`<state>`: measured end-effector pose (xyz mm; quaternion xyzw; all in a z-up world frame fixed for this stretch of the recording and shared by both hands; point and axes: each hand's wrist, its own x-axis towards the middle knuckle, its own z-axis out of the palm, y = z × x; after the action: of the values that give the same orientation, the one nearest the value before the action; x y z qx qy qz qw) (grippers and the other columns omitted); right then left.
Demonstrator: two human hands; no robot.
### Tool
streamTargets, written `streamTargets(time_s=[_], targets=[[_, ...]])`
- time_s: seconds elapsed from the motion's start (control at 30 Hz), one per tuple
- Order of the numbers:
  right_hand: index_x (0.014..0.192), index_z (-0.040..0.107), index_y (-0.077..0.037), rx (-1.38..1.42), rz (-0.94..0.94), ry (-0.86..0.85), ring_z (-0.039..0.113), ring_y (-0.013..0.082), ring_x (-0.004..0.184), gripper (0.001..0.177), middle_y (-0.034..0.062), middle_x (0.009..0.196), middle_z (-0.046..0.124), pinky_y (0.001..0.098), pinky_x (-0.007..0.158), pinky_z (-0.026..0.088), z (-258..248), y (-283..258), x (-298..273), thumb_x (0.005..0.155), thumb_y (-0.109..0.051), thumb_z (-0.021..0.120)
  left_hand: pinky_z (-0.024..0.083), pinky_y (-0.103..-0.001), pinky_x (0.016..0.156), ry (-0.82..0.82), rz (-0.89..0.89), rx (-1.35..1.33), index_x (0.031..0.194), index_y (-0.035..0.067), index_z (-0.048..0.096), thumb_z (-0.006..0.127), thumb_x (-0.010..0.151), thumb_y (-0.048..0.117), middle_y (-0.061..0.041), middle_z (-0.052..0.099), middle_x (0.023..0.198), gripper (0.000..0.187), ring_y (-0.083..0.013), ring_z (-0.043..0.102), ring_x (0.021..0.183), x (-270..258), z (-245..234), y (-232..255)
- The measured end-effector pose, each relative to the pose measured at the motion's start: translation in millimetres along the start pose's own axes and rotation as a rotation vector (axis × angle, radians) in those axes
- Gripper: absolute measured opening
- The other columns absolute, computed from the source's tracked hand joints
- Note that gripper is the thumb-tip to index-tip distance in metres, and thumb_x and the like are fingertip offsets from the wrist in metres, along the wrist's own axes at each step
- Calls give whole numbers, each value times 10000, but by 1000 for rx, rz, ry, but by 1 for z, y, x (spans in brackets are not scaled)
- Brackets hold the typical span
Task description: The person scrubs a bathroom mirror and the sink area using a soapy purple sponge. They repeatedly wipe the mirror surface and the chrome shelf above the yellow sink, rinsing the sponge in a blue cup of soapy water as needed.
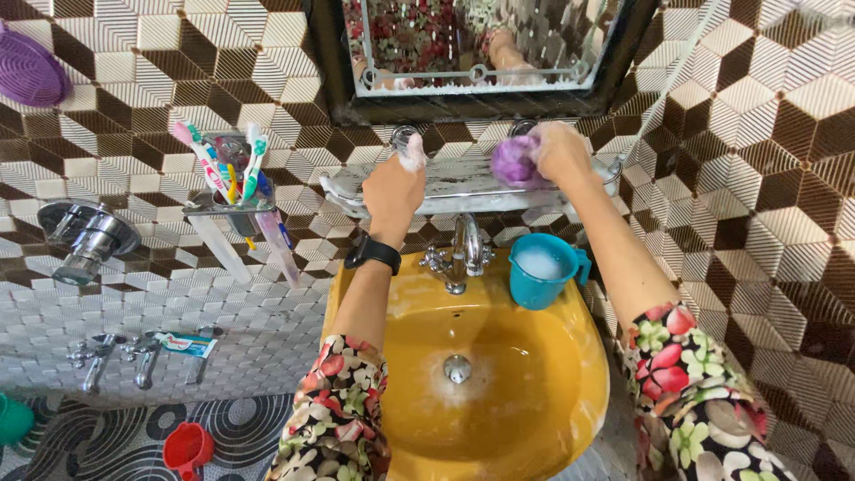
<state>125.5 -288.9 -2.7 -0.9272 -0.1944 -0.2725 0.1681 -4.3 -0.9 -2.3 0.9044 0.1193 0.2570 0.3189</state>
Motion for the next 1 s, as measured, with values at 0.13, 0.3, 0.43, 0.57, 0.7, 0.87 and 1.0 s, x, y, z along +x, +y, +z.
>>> streamTargets(time_s=[0.13,0.3,0.43,0.57,0.7,0.87,1.0], targets=[[1101,747,-64,329,102,89,702,321,961,273,180,1072,732,427,848,538,-37,-10,-12,928,-275,754,511,-553,889,0,36,41,981,69,763,221,1004,657,-264,729,934,799,-485,683,943,1,2,-2],[1121,691,-102,811,272,149,685,291,937,257,141,1103,688,411,792,540,-92,-19,-33,896,-225,721,527,-544,874,-8,19,112,949,39,772,248,1009,657,-277,726,927,812,-481,694,918,2,4,0],[1081,761,-115,234,-83,301,660,340,1007,192,167,1074,680,461,868,520,-83,-36,-70,960,-211,648,539,-538,853,-20,22,123,947,24,764,266,1015,635,-281,729,908,791,-478,701,903,0,8,-2],[1037,751,-95,64,-178,228,664,377,963,290,170,991,702,520,844,508,-45,-82,-96,978,-313,569,541,-525,847,8,60,136,915,20,772,352,1019,497,-273,729,916,645,-469,704,883,2,15,-6],[1058,703,-111,164,-384,253,696,332,981,248,140,1100,718,476,889,546,-8,-145,-94,1008,-289,539,572,-495,777,39,185,241,888,33,765,454,959,332,-231,747,908,438,-419,732,840,-2,20,-17],[1023,754,-148,184,-438,178,692,322,932,262,101,1022,742,463,804,544,-17,-160,-100,945,-382,666,561,-508,672,66,367,354,826,71,755,551,802,271,-183,750,828,287,-394,729,773,-13,10,-33],[1024,746,-150,-41,-468,237,688,311,966,266,73,1003,724,456,847,544,-65,-109,-110,975,-401,672,547,-510,636,103,400,352,777,87,748,538,856,253,-185,724,759,280,-398,717,708,-17,4,-32]])
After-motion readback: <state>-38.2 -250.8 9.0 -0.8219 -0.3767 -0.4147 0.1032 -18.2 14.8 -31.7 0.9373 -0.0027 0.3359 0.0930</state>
